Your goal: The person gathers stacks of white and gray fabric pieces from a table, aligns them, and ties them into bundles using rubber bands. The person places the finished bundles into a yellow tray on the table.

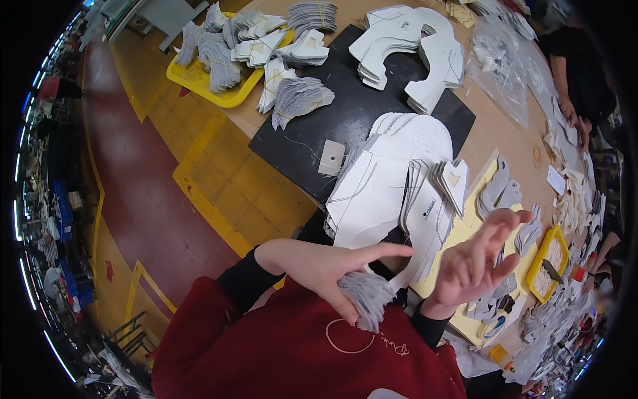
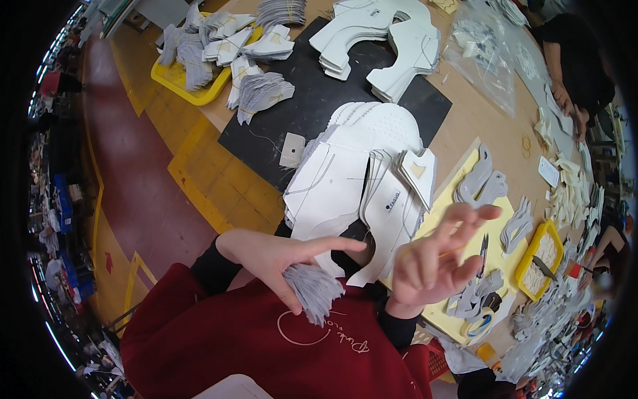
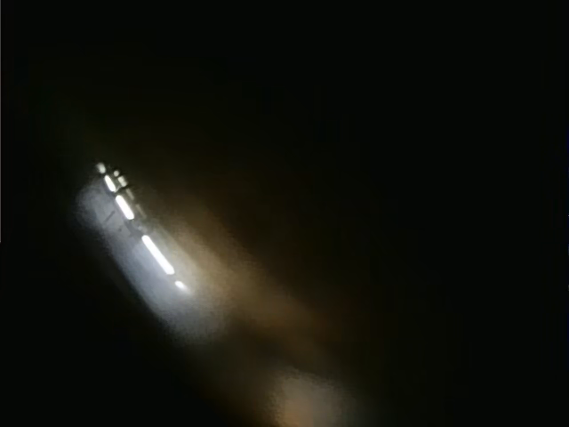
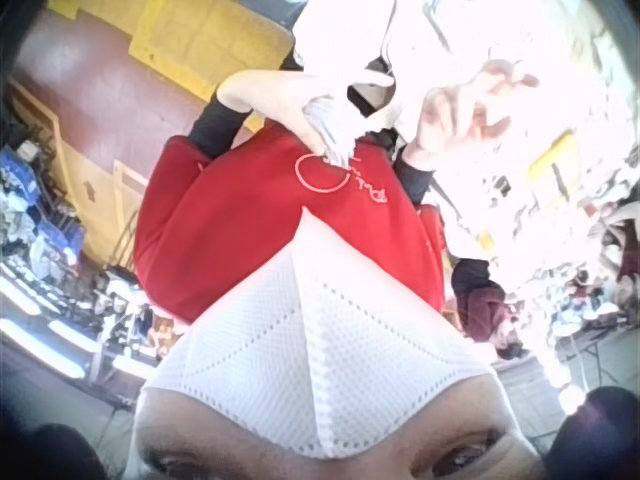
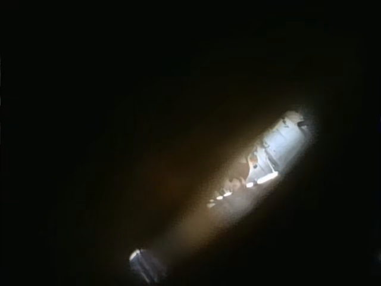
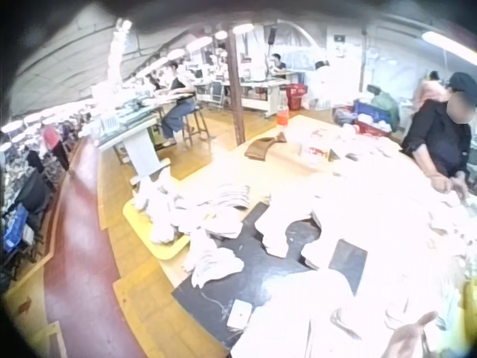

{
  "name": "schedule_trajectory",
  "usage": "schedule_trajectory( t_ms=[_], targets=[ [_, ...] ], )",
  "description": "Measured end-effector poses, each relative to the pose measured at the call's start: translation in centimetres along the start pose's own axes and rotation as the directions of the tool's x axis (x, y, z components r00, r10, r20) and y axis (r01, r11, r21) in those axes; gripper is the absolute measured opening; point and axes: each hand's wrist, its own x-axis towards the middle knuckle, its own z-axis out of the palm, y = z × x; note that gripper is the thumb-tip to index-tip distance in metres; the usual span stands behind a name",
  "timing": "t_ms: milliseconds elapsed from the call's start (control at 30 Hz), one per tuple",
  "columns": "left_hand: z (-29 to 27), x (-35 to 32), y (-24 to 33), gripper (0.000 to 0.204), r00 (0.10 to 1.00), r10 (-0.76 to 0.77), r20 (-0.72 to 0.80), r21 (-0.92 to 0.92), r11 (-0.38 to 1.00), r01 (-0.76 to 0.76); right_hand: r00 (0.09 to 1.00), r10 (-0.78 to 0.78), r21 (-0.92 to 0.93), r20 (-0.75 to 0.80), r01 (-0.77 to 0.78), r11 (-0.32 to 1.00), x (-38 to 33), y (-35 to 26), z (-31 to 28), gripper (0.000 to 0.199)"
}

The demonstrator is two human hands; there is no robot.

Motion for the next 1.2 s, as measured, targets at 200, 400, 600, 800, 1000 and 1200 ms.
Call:
schedule_trajectory(
  t_ms=[200, 400, 600, 800, 1000, 1200],
  targets=[
    [-1.3, -1.8, 1.5, 0.091, 0.9, 0.204, -0.385, -0.316, 0.887, -0.336, 0.995, 0.097, -0.779, -0.013, -0.071, 0.623, -1.8, -2.1, -1.8, 0.039],
    [-0.9, -0.1, 1.0, 0.08, 0.745, 0.413, -0.524, -0.396, 0.657, -0.642, 0.972, 0.164, -0.985, -0.169, -0.171, -0.007, -1.5, 3.3, -0.1, 0.03],
    [-0.6, 0.3, -0.3, 0.079, 0.773, 0.431, -0.465, -0.511, 0.583, -0.632, 0.988, 0.109, -0.968, -0.114, -0.086, -0.234, -0.3, 4.0, 0.5, 0.032],
    [-0.4, 0.3, 0.3, 0.074, 0.818, 0.357, -0.452, -0.459, 0.693, -0.556, 0.994, 0.044, -0.954, -0.101, -0.084, -0.286, -0.3, 4.0, 0.3, 0.03],
    [-0.7, 1.4, -0.5, 0.064, 0.719, 0.449, -0.531, -0.073, 0.82, -0.567, 0.995, 0.034, -0.972, -0.091, -0.081, -0.22, -0.4, 3.9, 0.2, 0.035],
    [-0.1, 1.6, 0.4, 0.061, 0.759, 0.361, -0.542, -0.244, 0.796, -0.554, 0.995, 0.026, -0.98, -0.096, -0.09, -0.176, -0.5, 4.2, -0.4, 0.042]
  ],
)
